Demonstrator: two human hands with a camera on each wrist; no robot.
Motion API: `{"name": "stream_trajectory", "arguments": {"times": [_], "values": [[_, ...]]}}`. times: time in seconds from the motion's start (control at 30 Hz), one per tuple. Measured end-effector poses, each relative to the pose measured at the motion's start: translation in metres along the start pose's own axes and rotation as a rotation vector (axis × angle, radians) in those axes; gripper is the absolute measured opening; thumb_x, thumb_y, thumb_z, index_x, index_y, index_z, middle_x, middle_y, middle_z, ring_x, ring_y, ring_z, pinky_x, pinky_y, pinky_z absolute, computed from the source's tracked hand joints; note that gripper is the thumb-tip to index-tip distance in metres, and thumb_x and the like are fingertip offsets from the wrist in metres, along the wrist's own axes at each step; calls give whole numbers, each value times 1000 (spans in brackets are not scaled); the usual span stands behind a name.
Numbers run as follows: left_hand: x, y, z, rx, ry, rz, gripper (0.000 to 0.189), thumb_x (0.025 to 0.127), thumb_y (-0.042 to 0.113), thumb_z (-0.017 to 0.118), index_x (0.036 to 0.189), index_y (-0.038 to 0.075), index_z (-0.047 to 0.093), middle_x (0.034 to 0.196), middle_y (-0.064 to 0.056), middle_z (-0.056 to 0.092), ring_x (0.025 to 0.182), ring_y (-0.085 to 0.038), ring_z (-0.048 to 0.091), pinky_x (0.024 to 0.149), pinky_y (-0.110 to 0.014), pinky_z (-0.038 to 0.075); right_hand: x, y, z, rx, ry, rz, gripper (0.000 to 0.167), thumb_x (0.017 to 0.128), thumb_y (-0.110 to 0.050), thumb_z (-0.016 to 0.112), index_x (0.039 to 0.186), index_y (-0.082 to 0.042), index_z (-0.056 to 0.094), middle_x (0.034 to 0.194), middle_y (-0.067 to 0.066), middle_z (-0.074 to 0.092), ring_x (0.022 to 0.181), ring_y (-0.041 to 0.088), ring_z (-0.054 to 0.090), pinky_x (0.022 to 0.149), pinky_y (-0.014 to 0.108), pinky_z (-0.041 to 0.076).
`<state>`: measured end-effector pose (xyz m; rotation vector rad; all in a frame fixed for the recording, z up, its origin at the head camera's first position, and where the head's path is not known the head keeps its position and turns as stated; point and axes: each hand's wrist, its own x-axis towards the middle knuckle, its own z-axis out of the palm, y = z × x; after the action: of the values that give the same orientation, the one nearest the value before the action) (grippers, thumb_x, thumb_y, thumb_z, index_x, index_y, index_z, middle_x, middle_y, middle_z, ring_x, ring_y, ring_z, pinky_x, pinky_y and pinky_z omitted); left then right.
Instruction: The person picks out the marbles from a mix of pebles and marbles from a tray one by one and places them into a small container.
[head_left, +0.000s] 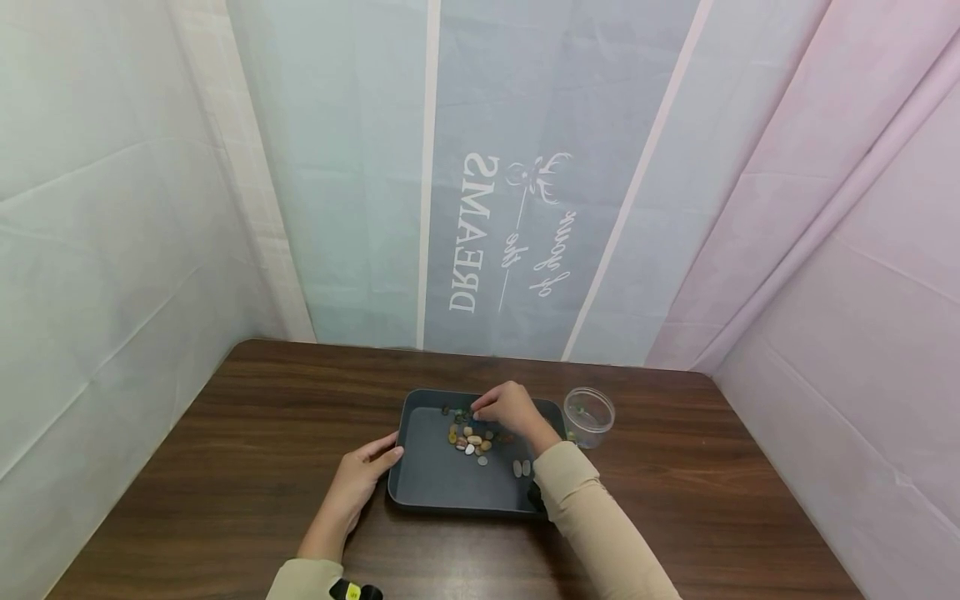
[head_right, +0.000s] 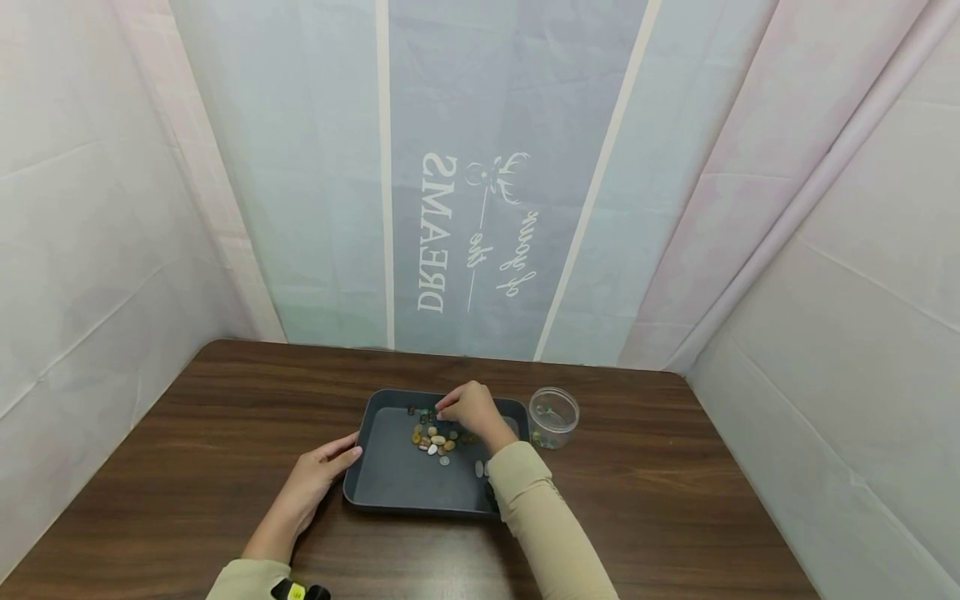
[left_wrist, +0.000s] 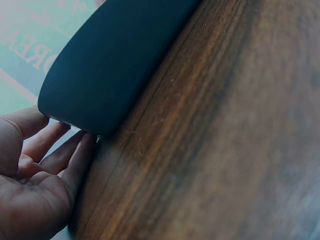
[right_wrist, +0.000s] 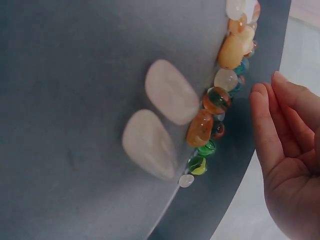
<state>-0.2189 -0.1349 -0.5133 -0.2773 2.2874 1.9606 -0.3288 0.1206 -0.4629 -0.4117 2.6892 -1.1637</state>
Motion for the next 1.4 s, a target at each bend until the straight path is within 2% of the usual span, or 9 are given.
{"name": "stream_trajectory", "arguments": {"times": [0.2, 0.4, 0.6, 0.87, 1.4], "values": [[0, 0, 0, 1, -5, 1, 51, 99, 33, 62, 142, 8, 55, 149, -19, 50, 144, -41, 38, 116, -59, 33, 2, 2, 4, -36, -4, 9, 8, 86, -10, 75, 92, -7, 81, 91, 7, 78, 80, 15, 71, 75, 35, 60], [0, -1, 0, 2, -4, 2, 50, 99, 33, 62, 142, 9, 55, 149, -19, 50, 143, -41, 38, 116, -59, 33, 1, 0, 7, -67, -7, -17, 7, 86, -7, 75, 90, -6, 81, 89, 9, 78, 80, 16, 71, 72, 33, 60], [0, -2, 0, -7, -6, 8, 51, 98, 33, 62, 142, 8, 55, 148, -19, 51, 143, -41, 39, 115, -58, 34, 3, -2, 13, -143, -6, -41, 6, 84, -5, 76, 89, -5, 81, 89, 10, 78, 77, 17, 72, 68, 31, 60], [0, -2, 0, -4, -4, 8, 51, 98, 33, 62, 142, 9, 55, 148, -19, 51, 143, -41, 39, 115, -58, 34, 5, -4, 18, -211, 11, -28, 5, 84, -4, 77, 87, -6, 81, 87, 8, 78, 75, 16, 71, 66, 30, 60], [0, -2, 0, 3, -2, 6, 50, 99, 32, 62, 142, 9, 55, 149, -19, 50, 144, -41, 38, 116, -58, 33, 4, -6, 20, -260, 13, 0, 4, 83, -6, 77, 86, -6, 81, 87, 9, 78, 72, 16, 70, 61, 27, 58]]}}
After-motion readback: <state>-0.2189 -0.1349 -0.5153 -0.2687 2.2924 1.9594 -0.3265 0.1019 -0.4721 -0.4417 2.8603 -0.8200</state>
